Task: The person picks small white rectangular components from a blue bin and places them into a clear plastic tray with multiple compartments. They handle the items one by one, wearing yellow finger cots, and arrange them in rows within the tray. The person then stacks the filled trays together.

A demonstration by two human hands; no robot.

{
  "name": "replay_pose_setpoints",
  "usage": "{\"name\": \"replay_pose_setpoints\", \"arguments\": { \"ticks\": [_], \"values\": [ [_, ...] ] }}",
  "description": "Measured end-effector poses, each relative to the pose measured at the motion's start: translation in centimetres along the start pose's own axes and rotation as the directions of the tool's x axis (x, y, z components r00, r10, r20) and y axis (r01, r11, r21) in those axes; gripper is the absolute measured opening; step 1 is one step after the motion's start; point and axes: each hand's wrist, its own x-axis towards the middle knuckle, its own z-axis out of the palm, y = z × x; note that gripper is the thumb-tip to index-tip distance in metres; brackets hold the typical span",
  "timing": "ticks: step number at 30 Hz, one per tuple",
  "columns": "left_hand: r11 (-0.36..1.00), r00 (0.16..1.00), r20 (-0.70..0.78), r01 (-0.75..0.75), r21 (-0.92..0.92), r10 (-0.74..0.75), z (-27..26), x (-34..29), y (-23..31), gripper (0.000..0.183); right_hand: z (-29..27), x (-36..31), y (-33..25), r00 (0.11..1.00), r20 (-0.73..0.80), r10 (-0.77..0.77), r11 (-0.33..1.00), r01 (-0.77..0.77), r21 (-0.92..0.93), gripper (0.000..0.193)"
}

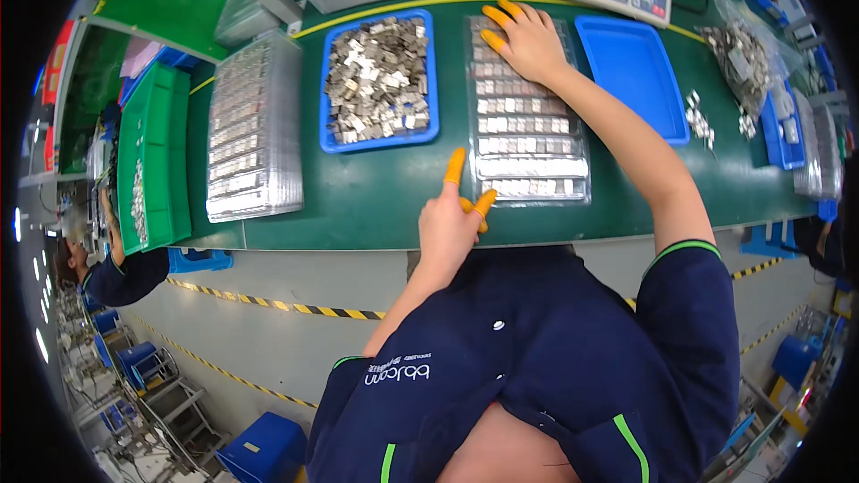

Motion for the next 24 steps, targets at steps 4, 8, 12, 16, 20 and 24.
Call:
{"name": "replay_pose_setpoints", "arguments": {
  "ticks": [4, 8, 12, 16, 20, 24],
  "values": [
    [0.996, 0.992, -0.103, 0.06, -0.065, -0.066, 0.2, -0.6, -0.1, 0.06, 0.9, -0.1, -0.2, 0.992, -0.127, 0.025, 0.999, -0.029, -0.03, 0.036],
    [0.993, 0.967, -0.233, 0.086, -0.074, -0.101, -0.4, -1.1, -1.1, 0.056, -1.8, -0.8, -2.0, 0.977, -0.112, 0.179, 0.981, -0.187, -0.058, 0.038],
    [0.991, 0.96, -0.266, 0.05, -0.125, -0.082, -0.8, -1.1, -2.3, 0.049, -3.2, -1.6, -2.9, 0.946, -0.041, 0.32, 0.946, -0.318, 0.057, 0.038],
    [0.996, 0.954, -0.289, 0.064, -0.056, -0.077, -0.6, -1.5, -2.8, 0.046, -2.9, -1.8, -3.5, 0.914, -0.109, 0.39, 0.915, -0.371, 0.16, 0.035],
    [0.993, 0.949, -0.308, 0.033, -0.116, -0.067, -0.5, -1.7, -3.8, 0.044, -3.4, -1.7, -3.0, 0.906, 0.046, 0.422, 0.866, -0.417, 0.276, 0.032],
    [0.988, 0.945, -0.318, 0.033, -0.15, -0.08, -1.2, -2.1, -2.9, 0.044, -3.4, -0.6, 2.5, 0.929, 0.306, 0.209, 0.865, -0.322, 0.386, 0.05]
  ]
}}
